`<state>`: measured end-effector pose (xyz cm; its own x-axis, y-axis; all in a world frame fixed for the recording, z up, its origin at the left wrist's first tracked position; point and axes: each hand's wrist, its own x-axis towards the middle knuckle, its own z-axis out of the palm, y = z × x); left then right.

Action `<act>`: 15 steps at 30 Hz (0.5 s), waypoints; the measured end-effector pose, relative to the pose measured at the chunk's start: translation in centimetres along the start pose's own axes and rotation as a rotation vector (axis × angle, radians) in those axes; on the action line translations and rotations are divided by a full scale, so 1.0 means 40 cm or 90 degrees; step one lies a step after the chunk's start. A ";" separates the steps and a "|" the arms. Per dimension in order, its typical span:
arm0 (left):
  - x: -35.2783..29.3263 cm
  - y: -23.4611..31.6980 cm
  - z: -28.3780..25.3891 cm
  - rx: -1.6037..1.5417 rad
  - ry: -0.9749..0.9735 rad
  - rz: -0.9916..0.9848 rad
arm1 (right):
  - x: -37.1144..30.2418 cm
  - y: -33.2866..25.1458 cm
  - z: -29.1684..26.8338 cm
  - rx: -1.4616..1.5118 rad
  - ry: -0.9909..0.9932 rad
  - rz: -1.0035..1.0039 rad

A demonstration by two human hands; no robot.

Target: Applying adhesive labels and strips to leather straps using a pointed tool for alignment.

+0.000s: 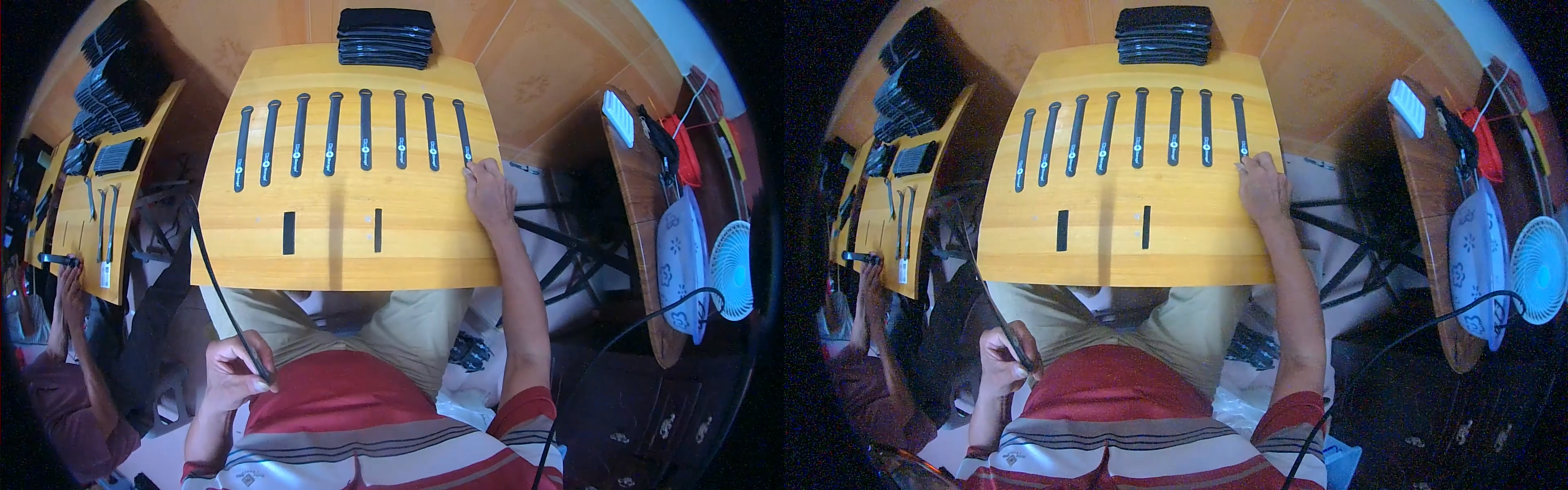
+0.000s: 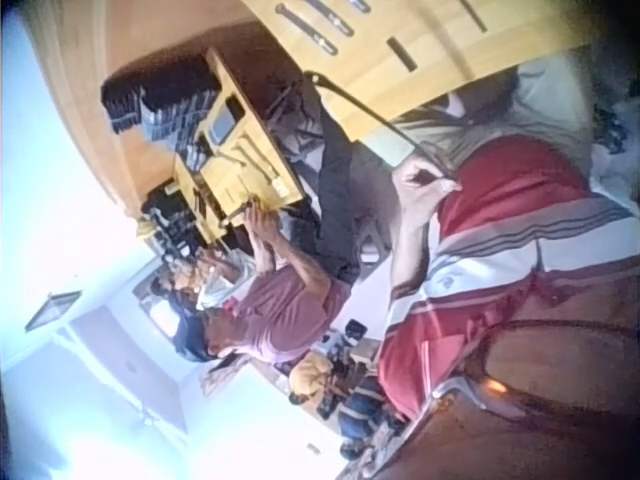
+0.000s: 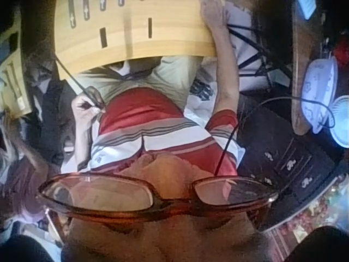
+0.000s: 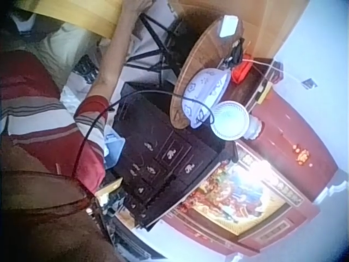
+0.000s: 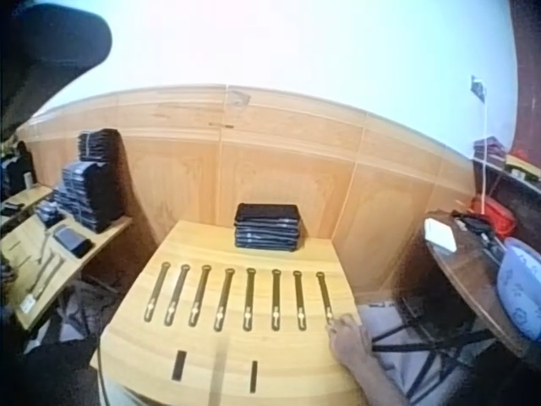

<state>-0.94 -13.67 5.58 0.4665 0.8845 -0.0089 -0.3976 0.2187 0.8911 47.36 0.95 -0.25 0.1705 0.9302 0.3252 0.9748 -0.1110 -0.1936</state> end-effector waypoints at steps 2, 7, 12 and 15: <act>0.004 -0.001 -0.005 0.020 -0.020 0.020 | -0.001 0.001 0.000 0.004 -0.007 0.002; 0.033 0.002 0.033 -0.070 0.023 0.058 | -0.010 -0.014 -0.020 0.022 -0.012 0.005; 0.057 0.004 0.023 -0.022 0.041 0.078 | -0.050 -0.041 -0.067 0.052 0.038 0.004; 0.068 0.000 0.025 -0.053 0.106 0.099 | -0.105 -0.130 -0.108 0.122 0.060 0.004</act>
<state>1.13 -11.67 6.03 0.2609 0.9643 0.0455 -0.5216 0.1012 0.8472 42.22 -3.87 3.39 0.1980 0.8920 0.4064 0.9298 -0.0396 -0.3659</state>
